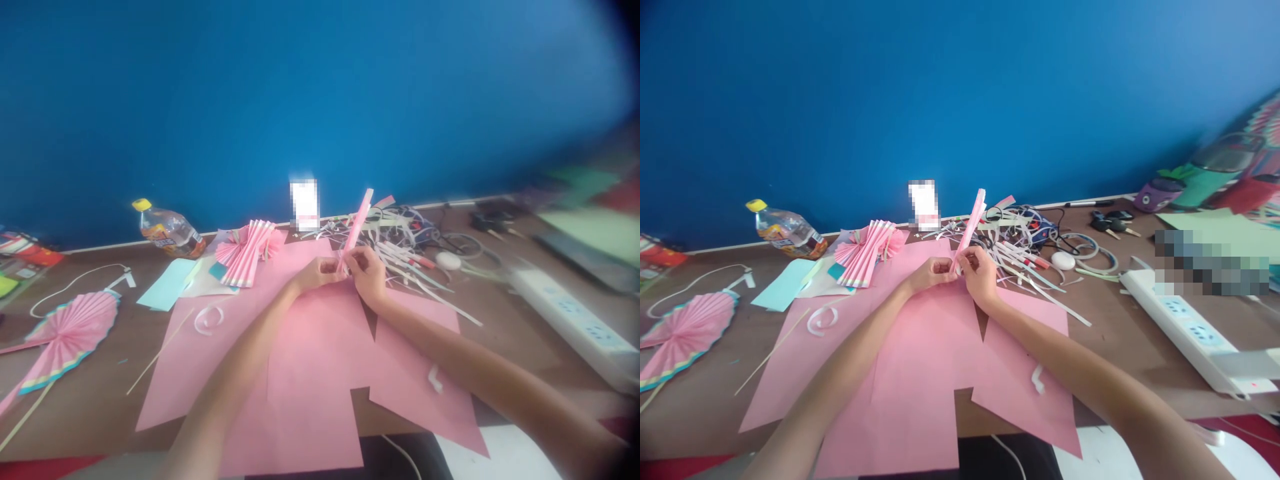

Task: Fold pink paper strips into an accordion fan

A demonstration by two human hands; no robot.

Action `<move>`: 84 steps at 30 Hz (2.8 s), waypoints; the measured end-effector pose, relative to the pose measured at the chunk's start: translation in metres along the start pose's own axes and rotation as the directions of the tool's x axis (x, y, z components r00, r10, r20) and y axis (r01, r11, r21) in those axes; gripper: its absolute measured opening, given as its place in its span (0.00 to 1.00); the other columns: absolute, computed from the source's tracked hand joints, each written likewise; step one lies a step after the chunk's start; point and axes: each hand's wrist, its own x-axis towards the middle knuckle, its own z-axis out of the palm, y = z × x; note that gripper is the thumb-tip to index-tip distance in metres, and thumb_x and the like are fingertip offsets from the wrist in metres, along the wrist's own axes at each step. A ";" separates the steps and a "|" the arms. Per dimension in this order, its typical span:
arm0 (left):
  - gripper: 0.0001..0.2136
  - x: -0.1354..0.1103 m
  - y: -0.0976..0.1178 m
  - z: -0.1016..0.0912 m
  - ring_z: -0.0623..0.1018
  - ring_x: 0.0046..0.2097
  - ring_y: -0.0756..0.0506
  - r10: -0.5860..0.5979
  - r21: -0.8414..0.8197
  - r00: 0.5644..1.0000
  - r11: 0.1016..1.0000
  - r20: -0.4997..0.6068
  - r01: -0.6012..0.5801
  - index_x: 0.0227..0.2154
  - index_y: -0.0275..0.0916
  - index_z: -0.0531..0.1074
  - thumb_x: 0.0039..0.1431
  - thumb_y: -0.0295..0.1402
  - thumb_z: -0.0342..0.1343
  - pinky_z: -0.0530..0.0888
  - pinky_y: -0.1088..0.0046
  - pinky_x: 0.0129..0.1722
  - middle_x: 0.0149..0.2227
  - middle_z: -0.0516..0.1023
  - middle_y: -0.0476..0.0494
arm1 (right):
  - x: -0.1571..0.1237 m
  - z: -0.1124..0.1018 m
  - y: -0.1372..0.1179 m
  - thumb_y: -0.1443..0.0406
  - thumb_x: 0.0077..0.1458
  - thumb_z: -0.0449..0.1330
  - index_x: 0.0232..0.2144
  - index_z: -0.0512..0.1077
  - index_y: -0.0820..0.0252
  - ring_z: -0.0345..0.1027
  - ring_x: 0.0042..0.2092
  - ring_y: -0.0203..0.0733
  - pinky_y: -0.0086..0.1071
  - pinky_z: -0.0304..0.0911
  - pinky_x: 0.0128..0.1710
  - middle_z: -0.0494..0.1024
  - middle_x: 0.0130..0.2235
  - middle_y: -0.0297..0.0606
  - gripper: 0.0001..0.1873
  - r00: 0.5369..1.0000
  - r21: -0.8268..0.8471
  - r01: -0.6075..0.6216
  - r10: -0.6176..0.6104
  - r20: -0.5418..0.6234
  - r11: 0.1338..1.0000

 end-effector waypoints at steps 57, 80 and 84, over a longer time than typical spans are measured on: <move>0.14 0.002 0.005 0.012 0.71 0.31 0.51 0.229 0.438 0.936 0.894 -0.267 -0.094 0.34 0.36 0.73 0.60 0.43 0.52 0.65 0.77 0.29 0.33 0.75 0.46 | -0.002 0.002 -0.005 0.63 0.54 0.57 0.35 0.73 0.57 0.72 0.31 0.40 0.34 0.67 0.34 0.80 0.34 0.36 0.07 0.999 -0.151 0.034 -0.032 0.019 0.988; 0.22 0.003 -0.005 0.004 0.70 0.32 0.49 0.130 0.379 0.960 0.925 -0.246 -0.028 0.27 0.35 0.71 0.63 0.49 0.45 0.65 0.75 0.33 0.29 0.73 0.48 | -0.005 0.004 0.005 0.63 0.57 0.55 0.38 0.73 0.54 0.71 0.28 0.41 0.33 0.63 0.32 0.80 0.31 0.35 0.09 0.990 -0.399 0.137 -0.110 0.090 0.907; 0.20 0.004 -0.005 0.004 0.72 0.32 0.49 0.126 0.335 0.940 0.942 -0.317 -0.014 0.27 0.35 0.71 0.61 0.49 0.49 0.67 0.76 0.33 0.29 0.74 0.47 | -0.004 0.004 0.005 0.66 0.56 0.54 0.39 0.73 0.55 0.72 0.33 0.43 0.34 0.64 0.35 0.80 0.35 0.36 0.10 0.984 -0.372 0.172 -0.147 0.096 0.912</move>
